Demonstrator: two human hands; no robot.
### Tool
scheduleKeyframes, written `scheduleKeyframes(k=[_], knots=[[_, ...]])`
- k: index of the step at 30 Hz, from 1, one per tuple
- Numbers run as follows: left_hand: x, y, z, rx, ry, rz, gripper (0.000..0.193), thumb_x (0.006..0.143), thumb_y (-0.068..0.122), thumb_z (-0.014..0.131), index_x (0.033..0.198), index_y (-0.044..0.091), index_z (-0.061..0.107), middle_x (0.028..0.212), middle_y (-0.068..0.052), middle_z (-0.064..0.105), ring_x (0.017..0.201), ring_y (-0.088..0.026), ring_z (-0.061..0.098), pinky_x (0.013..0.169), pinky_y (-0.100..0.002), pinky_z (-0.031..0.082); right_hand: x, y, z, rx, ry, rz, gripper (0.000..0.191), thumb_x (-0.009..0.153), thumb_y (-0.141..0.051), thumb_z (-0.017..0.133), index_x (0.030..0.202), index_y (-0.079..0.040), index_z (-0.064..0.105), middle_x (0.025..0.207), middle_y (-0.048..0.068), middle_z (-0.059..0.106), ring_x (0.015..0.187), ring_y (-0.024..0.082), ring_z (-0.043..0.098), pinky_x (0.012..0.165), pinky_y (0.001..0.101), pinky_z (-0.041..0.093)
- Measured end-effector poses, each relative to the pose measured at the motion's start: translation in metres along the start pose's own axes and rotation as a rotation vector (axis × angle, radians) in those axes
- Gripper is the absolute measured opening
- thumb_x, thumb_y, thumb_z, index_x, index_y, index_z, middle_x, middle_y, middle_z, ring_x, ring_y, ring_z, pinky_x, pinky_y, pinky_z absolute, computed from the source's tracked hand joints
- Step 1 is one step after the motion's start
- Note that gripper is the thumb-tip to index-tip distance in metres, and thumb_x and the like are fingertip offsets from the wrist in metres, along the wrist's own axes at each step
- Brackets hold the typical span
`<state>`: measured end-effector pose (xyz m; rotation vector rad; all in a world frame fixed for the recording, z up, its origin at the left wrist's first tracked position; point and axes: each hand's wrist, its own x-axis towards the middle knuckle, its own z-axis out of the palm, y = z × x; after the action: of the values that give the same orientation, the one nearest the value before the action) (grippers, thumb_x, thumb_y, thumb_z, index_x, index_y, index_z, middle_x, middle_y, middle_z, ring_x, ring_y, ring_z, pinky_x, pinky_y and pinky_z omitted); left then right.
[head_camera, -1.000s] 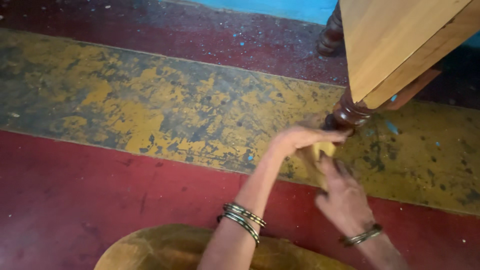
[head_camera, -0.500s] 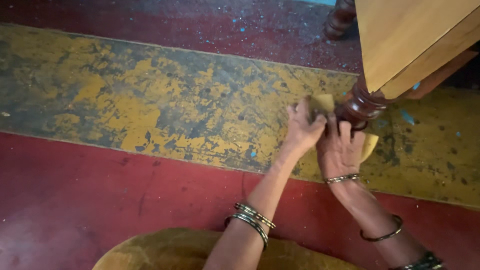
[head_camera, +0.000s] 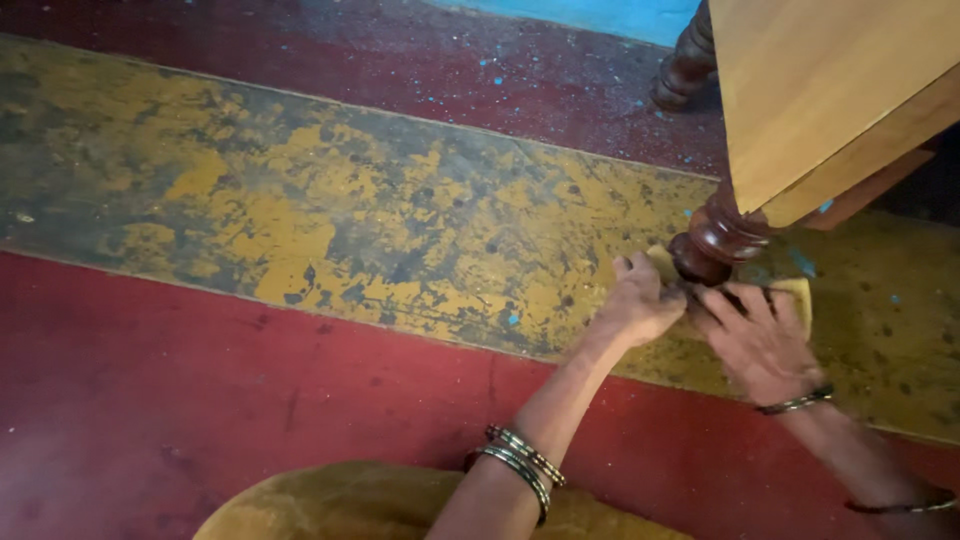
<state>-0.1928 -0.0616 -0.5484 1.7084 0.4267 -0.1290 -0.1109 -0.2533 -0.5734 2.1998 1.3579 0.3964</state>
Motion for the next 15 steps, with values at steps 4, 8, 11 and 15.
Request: scheduleKeyframes(k=[4, 8, 11, 15], knots=[[0.013, -0.010, 0.021, 0.044, -0.011, 0.037, 0.074, 0.090, 0.028, 0.072, 0.141, -0.006, 0.032, 0.134, -0.024, 0.040, 0.115, -0.036, 0.056, 0.098, -0.041, 0.059, -0.016, 0.024, 0.012, 0.041, 0.082, -0.050, 0.062, 0.077, -0.011, 0.076, 0.136, -0.026, 0.061, 0.148, -0.005, 0.047, 0.126, 0.025, 0.045, 0.097, 0.0452, 0.040], [0.024, -0.035, 0.056, -0.051, 0.024, 0.342, 0.083, 0.086, 0.027, 0.074, 0.144, -0.009, 0.029, 0.133, -0.026, 0.047, 0.117, -0.035, 0.058, 0.096, -0.041, 0.059, -0.036, 0.033, 0.014, -0.015, 0.030, 0.009, 0.080, 0.074, -0.012, 0.074, 0.150, -0.025, 0.050, 0.145, -0.009, 0.048, 0.128, 0.020, 0.046, 0.099, 0.0432, 0.039], [0.023, -0.043, 0.077, 0.079, 0.143, 0.487, 0.073, 0.087, 0.026, 0.080, 0.141, -0.005, 0.042, 0.134, -0.026, 0.053, 0.119, -0.036, 0.057, 0.095, -0.043, 0.055, -0.055, 0.039, 0.013, 0.147, 0.008, 0.106, 0.090, 0.069, -0.008, 0.071, 0.153, -0.030, 0.045, 0.147, -0.013, 0.049, 0.121, 0.017, 0.046, 0.098, 0.0413, 0.041], [0.016, -0.023, 0.070, -0.367, -0.071, 0.424, 0.048, 0.089, 0.022, 0.072, 0.133, 0.008, 0.058, 0.124, -0.015, 0.067, 0.100, -0.024, 0.068, 0.078, -0.033, 0.059, -0.082, 0.056, 0.013, 0.389, -0.024, 0.316, 0.097, 0.068, -0.011, 0.072, 0.158, -0.026, 0.041, 0.144, -0.003, 0.051, 0.113, 0.023, 0.051, 0.096, 0.0454, 0.048]])
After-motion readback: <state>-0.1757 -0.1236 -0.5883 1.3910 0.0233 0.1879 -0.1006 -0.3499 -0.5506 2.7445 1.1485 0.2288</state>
